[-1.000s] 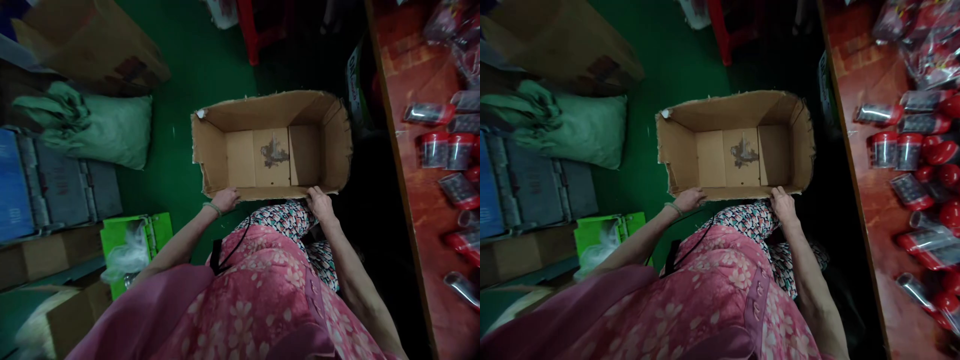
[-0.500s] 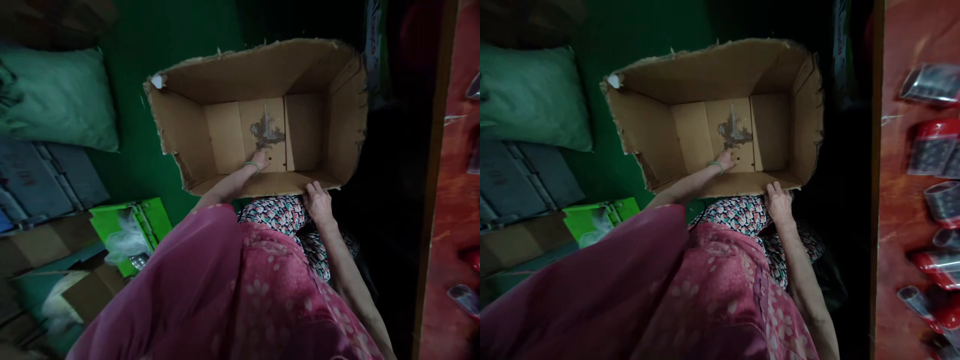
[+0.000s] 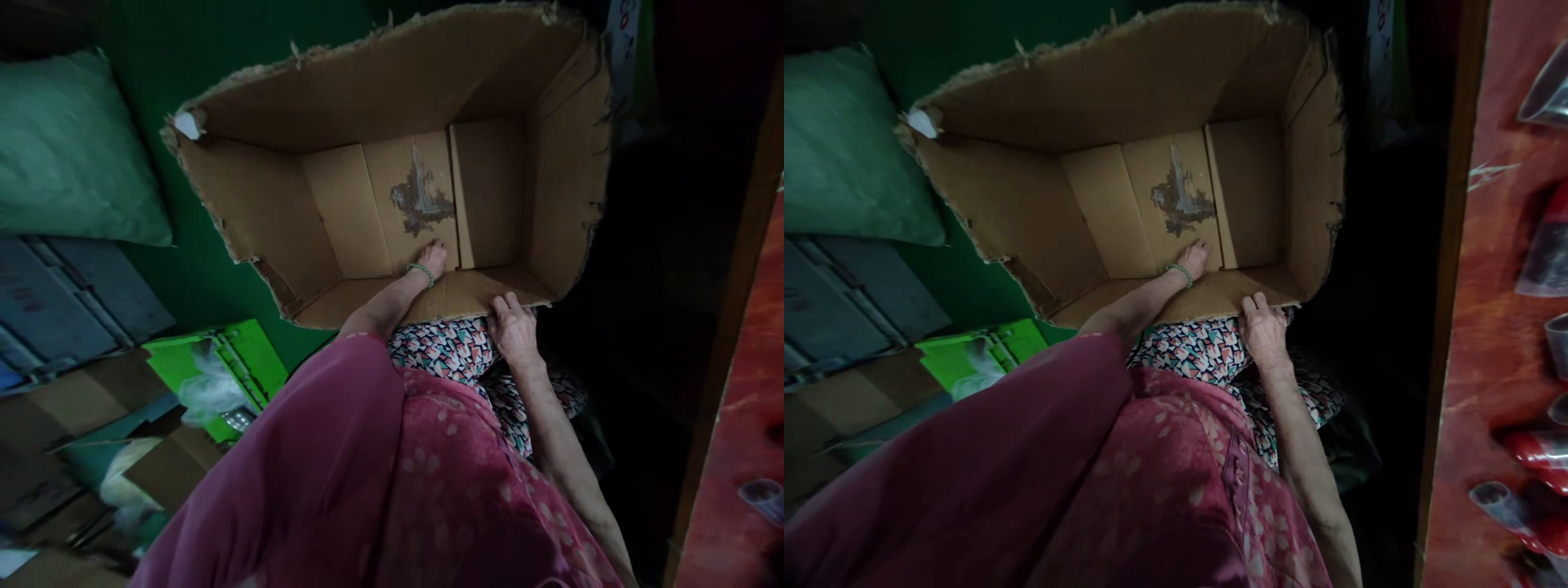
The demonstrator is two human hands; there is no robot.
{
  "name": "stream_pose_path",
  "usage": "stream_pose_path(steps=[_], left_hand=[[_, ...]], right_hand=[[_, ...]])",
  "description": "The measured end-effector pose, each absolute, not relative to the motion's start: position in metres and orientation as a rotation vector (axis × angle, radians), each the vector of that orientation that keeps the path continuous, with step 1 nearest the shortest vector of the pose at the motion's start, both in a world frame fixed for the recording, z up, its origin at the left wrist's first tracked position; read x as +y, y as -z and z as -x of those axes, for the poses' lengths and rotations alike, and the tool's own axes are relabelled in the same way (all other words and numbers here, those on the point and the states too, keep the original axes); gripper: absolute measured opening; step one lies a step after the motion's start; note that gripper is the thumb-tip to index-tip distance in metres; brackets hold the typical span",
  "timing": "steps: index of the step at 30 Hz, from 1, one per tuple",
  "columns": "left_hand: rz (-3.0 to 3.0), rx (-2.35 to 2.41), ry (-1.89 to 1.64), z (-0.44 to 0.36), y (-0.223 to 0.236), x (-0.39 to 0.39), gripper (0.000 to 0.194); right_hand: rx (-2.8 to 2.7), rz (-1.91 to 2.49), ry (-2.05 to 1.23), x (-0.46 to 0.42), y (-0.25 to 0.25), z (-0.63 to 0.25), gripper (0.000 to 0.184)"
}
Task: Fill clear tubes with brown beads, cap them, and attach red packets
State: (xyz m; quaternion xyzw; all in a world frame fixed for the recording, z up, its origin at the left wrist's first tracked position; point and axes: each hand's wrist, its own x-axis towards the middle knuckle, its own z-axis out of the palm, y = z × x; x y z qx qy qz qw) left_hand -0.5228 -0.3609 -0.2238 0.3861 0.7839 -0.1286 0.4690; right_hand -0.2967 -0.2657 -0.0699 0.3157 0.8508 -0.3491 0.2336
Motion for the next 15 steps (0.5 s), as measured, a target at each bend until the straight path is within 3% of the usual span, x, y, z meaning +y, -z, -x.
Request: stream_pose_path(steps=[15], left_hand=[[-1.094, 1.551, 0.238, 0.518, 0.246, -0.354, 0.034]], right_hand=[[2.283, -0.841, 0.966, -0.261, 0.065, 0.303, 0.018]])
